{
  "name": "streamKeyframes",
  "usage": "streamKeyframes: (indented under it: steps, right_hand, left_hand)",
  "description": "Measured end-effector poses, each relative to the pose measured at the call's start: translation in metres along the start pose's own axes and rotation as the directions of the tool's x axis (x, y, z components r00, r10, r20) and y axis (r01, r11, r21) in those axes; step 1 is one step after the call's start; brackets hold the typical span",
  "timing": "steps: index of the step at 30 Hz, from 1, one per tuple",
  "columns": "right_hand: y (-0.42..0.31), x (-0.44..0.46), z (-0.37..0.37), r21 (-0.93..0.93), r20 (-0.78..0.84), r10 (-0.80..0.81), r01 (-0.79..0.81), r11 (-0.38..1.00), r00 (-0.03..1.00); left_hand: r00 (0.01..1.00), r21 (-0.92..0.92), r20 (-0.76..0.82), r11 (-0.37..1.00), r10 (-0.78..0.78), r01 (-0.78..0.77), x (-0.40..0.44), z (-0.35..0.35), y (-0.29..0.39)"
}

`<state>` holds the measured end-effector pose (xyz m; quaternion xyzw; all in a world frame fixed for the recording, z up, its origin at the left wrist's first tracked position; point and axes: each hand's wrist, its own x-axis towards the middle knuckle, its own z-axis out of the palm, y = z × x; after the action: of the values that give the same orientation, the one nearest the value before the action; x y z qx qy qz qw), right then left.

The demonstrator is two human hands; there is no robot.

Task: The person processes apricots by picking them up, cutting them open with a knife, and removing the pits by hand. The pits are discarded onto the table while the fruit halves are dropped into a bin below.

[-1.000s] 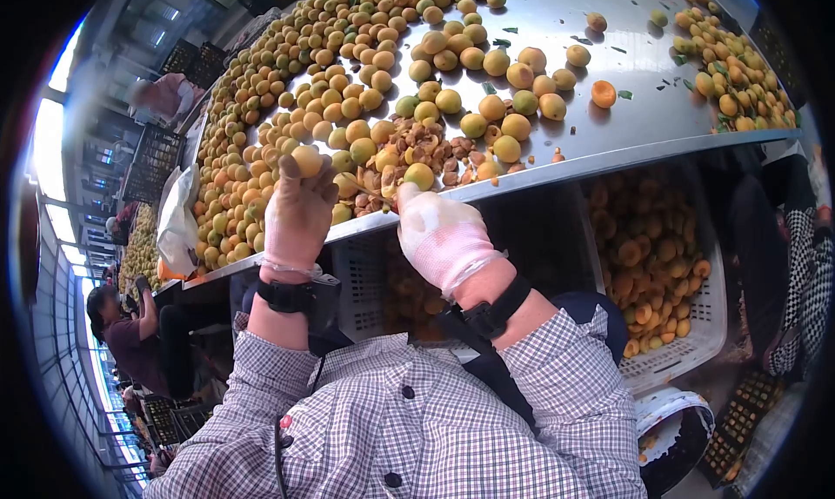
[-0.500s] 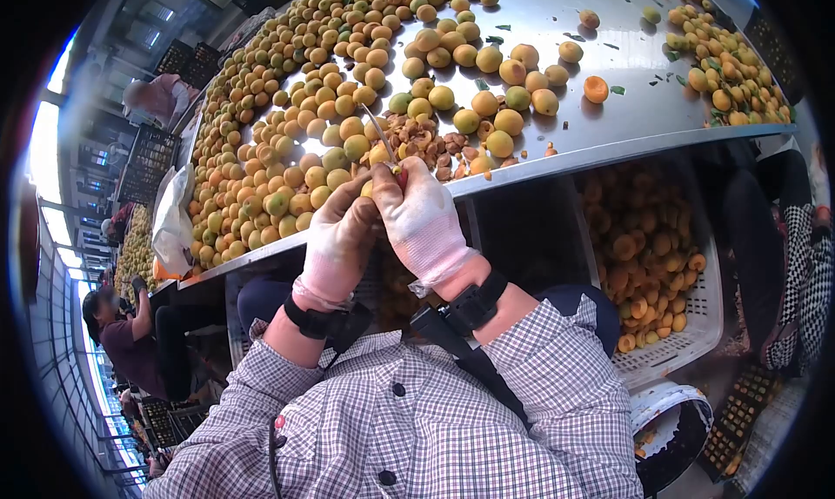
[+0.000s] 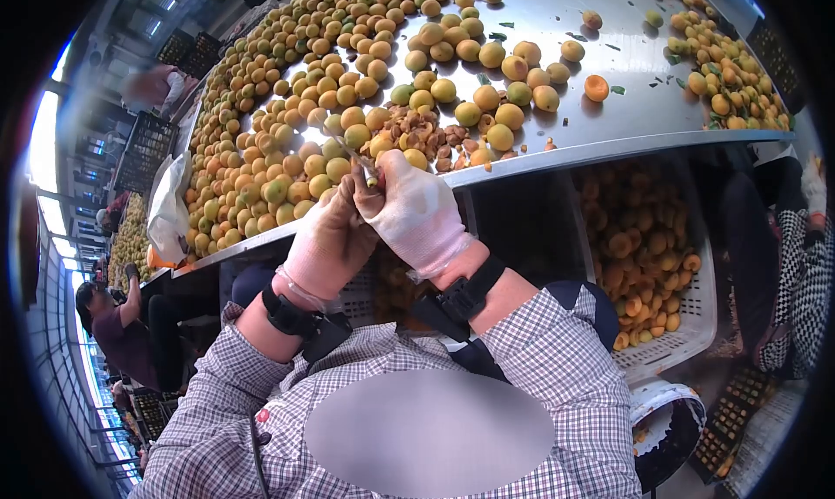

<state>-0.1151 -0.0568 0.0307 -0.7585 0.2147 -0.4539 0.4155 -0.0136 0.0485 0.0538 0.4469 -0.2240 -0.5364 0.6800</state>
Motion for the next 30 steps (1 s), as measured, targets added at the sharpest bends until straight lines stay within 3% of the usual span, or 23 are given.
streamKeyframes:
  steps: [1, 4, 8, 10, 12, 14, 15, 16, 17, 18, 20, 21, 23, 24, 26, 27, 28, 30]
  right_hand:
    - [0.001, 0.0, 0.001, -0.001, 0.002, 0.0, 0.0, 1.0, 1.0]
    - [0.002, 0.0, 0.003, -0.024, -0.006, -0.065, 0.065, 0.998, 0.998]
    - [0.0, 0.0, 0.002, -0.065, 0.027, -0.103, 0.105, 0.992, 0.994]
    - [-0.001, 0.0, 0.0, -0.071, 0.056, -0.117, 0.121, 0.99, 0.992]
    - [-0.003, 0.0, -0.003, -0.059, 0.145, -0.26, 0.27, 0.961, 0.955]
    - [-0.002, -0.002, 0.001, -0.049, 0.142, -0.267, 0.276, 0.96, 0.953]
    - [-0.004, -0.002, 0.004, 0.113, 0.141, -0.047, 0.031, 0.993, 0.989]
    - [-0.007, -0.001, 0.008, 0.267, 0.175, 0.172, -0.215, 0.939, 0.97]
    - [-0.008, 0.0, 0.01, 0.439, 0.119, 0.201, -0.233, 0.867, 0.972]
    - [0.001, 0.0, 0.012, 0.449, 0.17, 0.341, -0.38, 0.809, 0.925]
    - [-0.028, 0.007, -0.011, 0.476, 0.348, 0.599, -0.686, 0.55, 0.721]
    - [-0.022, 0.003, -0.008, 0.478, 0.349, 0.597, -0.685, 0.55, 0.722]
    - [-0.01, -0.003, 0.0, 0.485, 0.288, 0.326, -0.431, 0.761, 0.9]
    - [-0.006, -0.005, -0.003, 0.486, 0.289, 0.324, -0.43, 0.761, 0.901]
    - [-0.011, -0.002, -0.012, 0.238, 0.542, 0.242, -0.423, 0.874, 0.805]
    - [0.001, -0.002, -0.007, 0.045, 0.468, 0.142, -0.184, 0.982, 0.872]
    - [-0.003, 0.001, -0.008, 0.045, 0.469, 0.142, -0.184, 0.982, 0.872]
    - [-0.016, 0.008, -0.016, 0.357, 0.454, 0.422, -0.594, 0.72, 0.784]
  left_hand:
    - [0.997, -0.195, -0.015, 0.978, -0.081, 0.076, 0.001, 0.001, 0.002]
    - [0.977, -0.163, -0.149, 0.978, -0.152, 0.127, -0.002, 0.01, 0.011]
    - [0.978, -0.122, -0.083, 0.976, -0.191, 0.18, -0.003, -0.002, 0.016]
    - [0.962, -0.198, -0.072, 0.949, -0.264, 0.246, -0.003, -0.002, 0.022]
    - [0.95, -0.202, -0.095, 0.94, -0.298, 0.275, -0.004, -0.004, 0.029]
    - [0.917, -0.212, -0.129, 0.914, -0.376, 0.345, -0.004, -0.007, 0.036]
    - [0.899, -0.22, -0.146, 0.9, -0.413, 0.377, -0.005, -0.007, 0.039]
    - [0.879, -0.227, -0.161, 0.884, -0.448, 0.409, -0.006, -0.007, 0.041]
    - [0.852, -0.254, -0.222, 0.872, -0.474, 0.418, -0.003, -0.002, 0.041]
    - [0.854, -0.25, -0.222, 0.874, -0.471, 0.417, -0.003, -0.003, 0.042]
    - [0.877, -0.311, -0.2, 0.877, -0.438, 0.367, -0.005, -0.009, 0.042]
    - [0.903, -0.337, -0.141, 0.877, -0.406, 0.342, -0.005, -0.019, 0.043]
    - [0.928, -0.375, -0.138, 0.885, -0.347, 0.275, -0.006, -0.026, 0.043]
    - [0.948, -0.414, -0.135, 0.886, -0.288, 0.21, -0.006, -0.031, 0.043]
    - [0.956, -0.417, -0.093, 0.882, -0.279, 0.217, -0.006, -0.044, 0.039]
    - [0.97, -0.411, -0.089, 0.895, -0.227, 0.172, -0.006, -0.048, 0.036]
    - [0.981, -0.404, -0.084, 0.906, -0.175, 0.127, -0.007, -0.049, 0.034]
    - [0.975, -0.325, -0.136, 0.938, -0.175, 0.122, -0.007, -0.047, 0.029]
